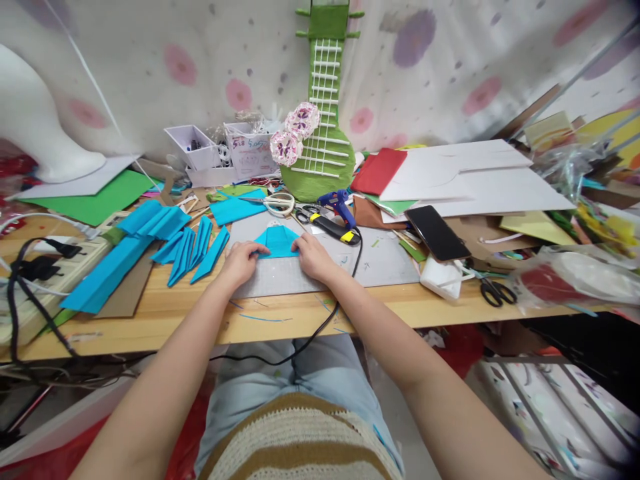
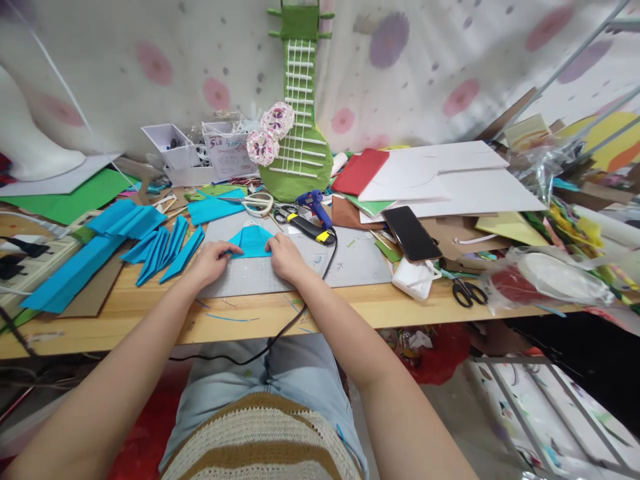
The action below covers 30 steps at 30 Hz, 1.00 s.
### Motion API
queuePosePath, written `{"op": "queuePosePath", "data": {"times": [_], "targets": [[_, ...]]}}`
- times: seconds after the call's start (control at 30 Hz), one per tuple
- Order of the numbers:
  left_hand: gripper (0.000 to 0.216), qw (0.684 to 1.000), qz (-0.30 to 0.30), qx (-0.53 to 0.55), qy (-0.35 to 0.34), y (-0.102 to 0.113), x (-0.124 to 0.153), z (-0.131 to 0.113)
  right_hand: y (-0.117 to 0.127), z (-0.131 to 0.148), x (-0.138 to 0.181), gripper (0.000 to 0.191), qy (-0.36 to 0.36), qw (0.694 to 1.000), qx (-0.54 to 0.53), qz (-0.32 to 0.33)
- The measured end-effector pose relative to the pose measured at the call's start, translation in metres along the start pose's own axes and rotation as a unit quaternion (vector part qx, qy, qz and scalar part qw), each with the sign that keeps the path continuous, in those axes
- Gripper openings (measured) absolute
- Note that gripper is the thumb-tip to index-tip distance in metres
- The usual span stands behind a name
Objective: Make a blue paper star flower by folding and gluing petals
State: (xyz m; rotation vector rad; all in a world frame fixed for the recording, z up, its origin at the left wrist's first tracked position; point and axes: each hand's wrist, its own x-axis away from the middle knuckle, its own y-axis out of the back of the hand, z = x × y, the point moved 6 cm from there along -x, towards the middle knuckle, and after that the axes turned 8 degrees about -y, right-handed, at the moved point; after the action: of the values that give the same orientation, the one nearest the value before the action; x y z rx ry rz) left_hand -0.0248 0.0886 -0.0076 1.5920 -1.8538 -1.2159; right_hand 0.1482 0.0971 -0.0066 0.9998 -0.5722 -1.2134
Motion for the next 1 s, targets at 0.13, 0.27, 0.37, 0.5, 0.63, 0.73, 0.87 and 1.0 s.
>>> {"op": "queuePosePath", "data": {"times": [0.13,0.27,0.37,0.5,0.63,0.73,0.87,1.0], "targets": [[0.035,1.000,-0.005,-0.023,0.006,0.000,0.002,-0.004,0.004,0.006,0.000,0.020,-0.038,0.999,0.005,-0.019],[0.036,1.000,-0.001,-0.031,-0.001,0.000,0.003,-0.008,0.002,0.008,0.004,0.016,-0.022,0.999,0.016,-0.032],[0.036,1.000,0.001,-0.028,-0.004,0.000,0.004,-0.008,-0.001,0.004,0.006,0.016,-0.007,0.999,0.010,-0.030],[0.035,1.000,0.004,-0.021,-0.003,0.000,0.003,-0.006,0.001,-0.004,0.008,0.024,-0.006,0.999,-0.012,-0.045],[0.035,1.000,0.001,-0.014,-0.013,0.000,0.002,-0.006,0.004,-0.010,0.011,0.030,-0.022,0.998,-0.030,-0.045],[0.036,1.000,-0.003,0.002,-0.020,0.001,0.003,-0.008,0.008,-0.013,0.012,0.030,-0.020,0.997,-0.052,-0.045],[0.036,0.999,-0.034,0.037,0.003,0.007,0.008,-0.010,0.018,-0.021,0.003,0.029,-0.066,0.989,-0.096,-0.087],[0.034,0.988,-0.132,0.049,0.064,0.020,0.014,-0.006,0.018,-0.023,-0.015,0.022,-0.100,0.984,-0.129,-0.070]]}}
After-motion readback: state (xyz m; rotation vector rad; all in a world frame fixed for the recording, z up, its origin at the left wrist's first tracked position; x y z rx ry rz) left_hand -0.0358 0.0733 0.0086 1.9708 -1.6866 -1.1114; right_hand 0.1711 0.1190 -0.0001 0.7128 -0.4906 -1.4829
